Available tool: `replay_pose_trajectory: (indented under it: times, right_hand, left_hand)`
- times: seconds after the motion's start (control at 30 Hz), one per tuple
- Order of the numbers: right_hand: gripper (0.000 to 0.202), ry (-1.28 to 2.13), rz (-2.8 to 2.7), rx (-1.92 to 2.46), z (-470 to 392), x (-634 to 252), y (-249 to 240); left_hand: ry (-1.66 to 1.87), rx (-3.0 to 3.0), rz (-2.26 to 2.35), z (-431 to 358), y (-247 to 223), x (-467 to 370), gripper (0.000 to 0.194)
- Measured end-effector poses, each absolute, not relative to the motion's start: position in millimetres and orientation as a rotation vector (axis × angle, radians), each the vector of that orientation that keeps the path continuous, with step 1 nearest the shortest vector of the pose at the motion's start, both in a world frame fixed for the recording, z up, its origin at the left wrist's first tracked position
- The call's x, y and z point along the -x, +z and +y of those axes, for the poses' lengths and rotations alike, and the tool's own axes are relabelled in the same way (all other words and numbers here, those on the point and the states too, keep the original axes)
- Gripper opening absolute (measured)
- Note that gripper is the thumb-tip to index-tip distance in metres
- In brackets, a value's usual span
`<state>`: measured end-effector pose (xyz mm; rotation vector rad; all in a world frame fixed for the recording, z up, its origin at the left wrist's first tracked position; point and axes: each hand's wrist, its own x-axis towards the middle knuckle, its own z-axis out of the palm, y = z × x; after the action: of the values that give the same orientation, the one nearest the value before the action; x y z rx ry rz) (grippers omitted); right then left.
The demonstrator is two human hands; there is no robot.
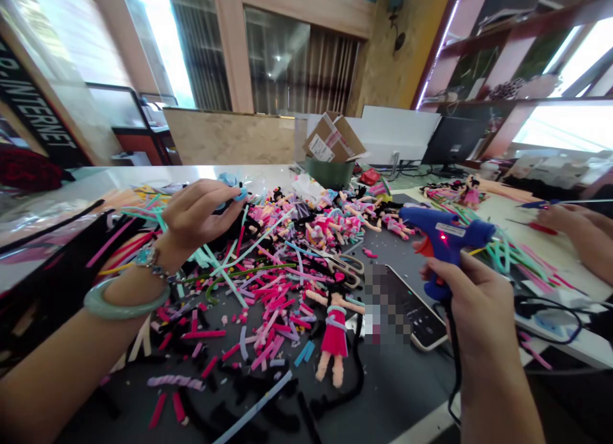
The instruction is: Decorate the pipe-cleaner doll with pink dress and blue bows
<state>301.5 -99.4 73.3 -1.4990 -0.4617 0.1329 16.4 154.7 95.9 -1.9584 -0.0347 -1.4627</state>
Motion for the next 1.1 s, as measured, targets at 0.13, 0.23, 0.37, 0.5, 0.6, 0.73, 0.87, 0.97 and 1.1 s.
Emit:
replay_pose_trajectory:
  times: [0.13, 0.23, 0.37, 0.5, 0.6, 0.73, 0.87, 0.97, 1.1]
  right_hand:
    - [0.017, 0.156, -0.529, 1.417, -97.7, -295.1, 76.9]
    - [0.02, 0.17, -0.57, 1.467, -97.2, -290.8, 73.9]
    - [0.024, 0.163, -0.64, 1.681, -95.0, -300.2, 62.7]
    - [0.022, 0.133, -0.706, 1.818, -88.0, -323.3, 49.1]
    - [0.025, 0.148, -0.775, 1.904, -83.0, -339.5, 38.0]
    - [0.023, 0.146, -0.858, 2.001, -80.3, -353.1, 24.7]
    - [0.021, 0.127, -0.9, 2.045, -79.1, -356.5, 18.3]
    - [0.021, 0.097, -0.905, 2.058, -75.3, -356.9, 17.2]
    - [0.019, 0.102, -0.947, 2.081, -65.6, -362.8, 15.5]
  left_hand:
    - [-1.486, 1.954, -0.035, 146.6, 92.7, -18.4, 0.023]
    - [-1.504, 1.98, -0.031, 146.9, 89.5, -19.2, 0.024]
    - [-1.473, 2.017, -0.014, 152.3, 86.0, -19.1, 0.025]
    - [-1.478, 2.016, -0.054, 158.0, 84.6, -16.7, 0.024]
    - [-1.479, 2.004, -0.085, 160.6, 84.5, -15.5, 0.022]
    - [-1.47, 2.015, -0.086, 162.3, 83.5, -16.3, 0.019]
    - [-1.438, 2.054, -0.077, 163.2, 81.2, -18.0, 0.019]
    - [-1.423, 2.067, -0.086, 163.0, 80.0, -18.5, 0.018]
    - [-1.391, 2.096, -0.092, 161.3, 80.1, -18.5, 0.015]
